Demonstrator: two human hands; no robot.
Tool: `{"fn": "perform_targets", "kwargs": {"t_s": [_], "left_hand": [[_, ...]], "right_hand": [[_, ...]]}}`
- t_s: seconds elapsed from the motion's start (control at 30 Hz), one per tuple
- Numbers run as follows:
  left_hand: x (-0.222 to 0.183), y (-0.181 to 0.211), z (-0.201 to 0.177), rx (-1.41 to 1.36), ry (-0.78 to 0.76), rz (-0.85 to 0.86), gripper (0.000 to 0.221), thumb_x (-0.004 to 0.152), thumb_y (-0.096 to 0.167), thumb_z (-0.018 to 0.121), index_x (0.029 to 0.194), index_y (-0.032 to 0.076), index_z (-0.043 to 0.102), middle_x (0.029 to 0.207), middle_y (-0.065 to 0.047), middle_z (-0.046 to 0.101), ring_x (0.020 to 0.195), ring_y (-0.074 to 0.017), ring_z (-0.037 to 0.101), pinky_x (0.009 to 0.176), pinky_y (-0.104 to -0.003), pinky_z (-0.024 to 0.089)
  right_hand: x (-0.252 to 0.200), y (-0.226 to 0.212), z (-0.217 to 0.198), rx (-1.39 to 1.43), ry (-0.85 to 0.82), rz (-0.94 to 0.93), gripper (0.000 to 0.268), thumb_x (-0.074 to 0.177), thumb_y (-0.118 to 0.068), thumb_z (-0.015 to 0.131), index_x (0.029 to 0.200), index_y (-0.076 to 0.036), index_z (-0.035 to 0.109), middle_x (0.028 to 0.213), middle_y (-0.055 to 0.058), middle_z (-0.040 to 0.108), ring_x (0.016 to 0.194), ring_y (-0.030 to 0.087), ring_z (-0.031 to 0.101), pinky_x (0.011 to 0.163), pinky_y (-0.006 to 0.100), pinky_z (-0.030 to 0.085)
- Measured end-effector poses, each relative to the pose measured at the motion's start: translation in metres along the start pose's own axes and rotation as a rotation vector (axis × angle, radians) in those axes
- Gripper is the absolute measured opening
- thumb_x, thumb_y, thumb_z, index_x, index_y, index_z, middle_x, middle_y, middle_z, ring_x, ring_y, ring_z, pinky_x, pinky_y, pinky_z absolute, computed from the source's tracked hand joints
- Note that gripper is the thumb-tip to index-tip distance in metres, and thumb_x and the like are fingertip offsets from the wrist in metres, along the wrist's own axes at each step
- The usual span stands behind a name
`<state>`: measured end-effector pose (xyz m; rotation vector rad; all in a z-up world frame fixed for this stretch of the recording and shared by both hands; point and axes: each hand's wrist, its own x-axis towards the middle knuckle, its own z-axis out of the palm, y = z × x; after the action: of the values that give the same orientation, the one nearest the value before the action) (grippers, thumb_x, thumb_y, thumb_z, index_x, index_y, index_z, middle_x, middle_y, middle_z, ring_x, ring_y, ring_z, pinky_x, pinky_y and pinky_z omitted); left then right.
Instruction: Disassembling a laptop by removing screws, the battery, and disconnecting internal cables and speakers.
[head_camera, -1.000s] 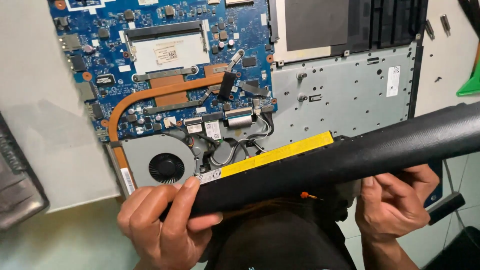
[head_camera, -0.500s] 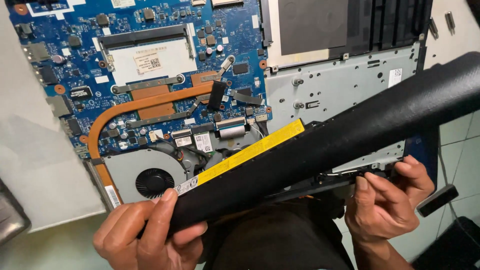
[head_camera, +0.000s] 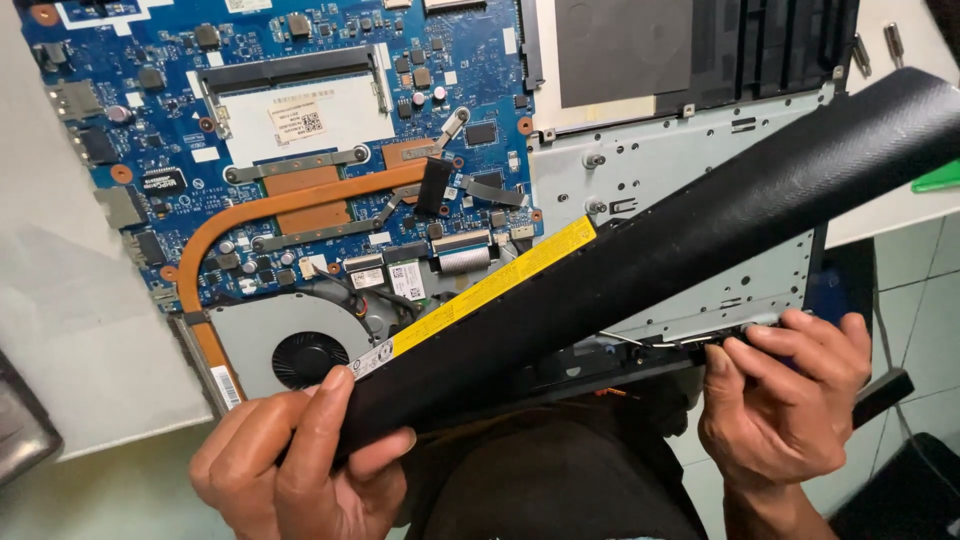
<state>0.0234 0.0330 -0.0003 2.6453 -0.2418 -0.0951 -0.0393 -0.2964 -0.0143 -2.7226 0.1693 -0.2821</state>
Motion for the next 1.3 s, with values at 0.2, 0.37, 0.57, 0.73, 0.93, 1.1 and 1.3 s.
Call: {"fn": "perform_targets", "kwargs": {"t_s": [0.2,0.37,0.57,0.73,0.93,1.1,1.3], "left_hand": [[0.009,-0.008,0.002,-0.078,0.054,0.091,0.042,0.098,0.031,0.069,0.126,0.002,0.06,0.106,-0.015,0.053,0.071,-0.0197,0.056,0.065,-0.038,0.045],[0.008,0.003,0.007,-0.023,0.115,0.046,0.042,0.098,0.034,0.066,0.122,-0.001,0.066,0.107,-0.014,0.054,0.091,-0.025,0.056,0.085,-0.042,0.046],[0.011,0.012,0.008,0.015,0.183,0.014,0.044,0.099,0.034,0.066,0.122,-0.003,0.07,0.11,-0.014,0.058,0.101,-0.028,0.054,0.095,-0.044,0.045],[0.014,0.014,0.012,0.013,0.248,0.033,0.043,0.1,0.032,0.066,0.12,-0.005,0.071,0.107,-0.014,0.06,0.097,-0.0273,0.055,0.094,-0.044,0.046],[0.015,0.013,0.012,-0.003,0.257,0.028,0.042,0.1,0.033,0.067,0.123,-0.003,0.07,0.109,-0.013,0.058,0.1,-0.0273,0.055,0.096,-0.044,0.047],[0.016,0.012,0.016,0.0,0.312,0.05,0.042,0.1,0.033,0.064,0.12,-0.004,0.072,0.107,-0.013,0.058,0.1,-0.0269,0.054,0.094,-0.043,0.047],[0.02,0.014,0.015,0.049,0.332,0.062,0.041,0.101,0.032,0.065,0.119,-0.004,0.072,0.105,-0.013,0.059,0.096,-0.0261,0.055,0.09,-0.042,0.047]], "right_hand": [[0.016,0.001,-0.012,0.046,-0.099,-0.056,0.021,0.086,0.008,0.086,0.093,0.003,0.067,0.102,0.021,0.068,0.116,0.039,0.062,0.134,0.062,0.034],[0.033,0.0,-0.024,0.013,-0.194,-0.106,0.022,0.079,0.009,0.088,0.091,0.001,0.071,0.1,0.017,0.071,0.112,0.036,0.064,0.134,0.061,0.032],[0.045,-0.002,-0.033,-0.032,-0.275,-0.185,0.02,0.077,0.006,0.084,0.093,-0.001,0.075,0.098,0.013,0.074,0.108,0.033,0.068,0.133,0.061,0.025],[0.051,-0.002,-0.038,-0.088,-0.316,-0.193,0.02,0.077,-0.002,0.087,0.093,-0.007,0.076,0.1,0.007,0.076,0.109,0.027,0.069,0.132,0.064,0.024],[0.07,-0.013,-0.047,-0.163,-0.409,-0.246,0.019,0.076,-0.003,0.086,0.092,-0.005,0.076,0.104,0.009,0.075,0.107,0.026,0.07,0.132,0.066,0.029],[0.076,-0.014,-0.05,-0.175,-0.429,-0.273,0.02,0.074,-0.009,0.086,0.09,-0.005,0.075,0.103,0.009,0.075,0.094,0.024,0.069,0.13,0.065,0.036],[0.074,-0.005,-0.056,-0.094,-0.477,-0.202,0.034,0.071,-0.015,0.084,0.101,-0.005,0.072,0.11,0.007,0.075,0.103,0.021,0.07,0.129,0.065,0.039]]}}
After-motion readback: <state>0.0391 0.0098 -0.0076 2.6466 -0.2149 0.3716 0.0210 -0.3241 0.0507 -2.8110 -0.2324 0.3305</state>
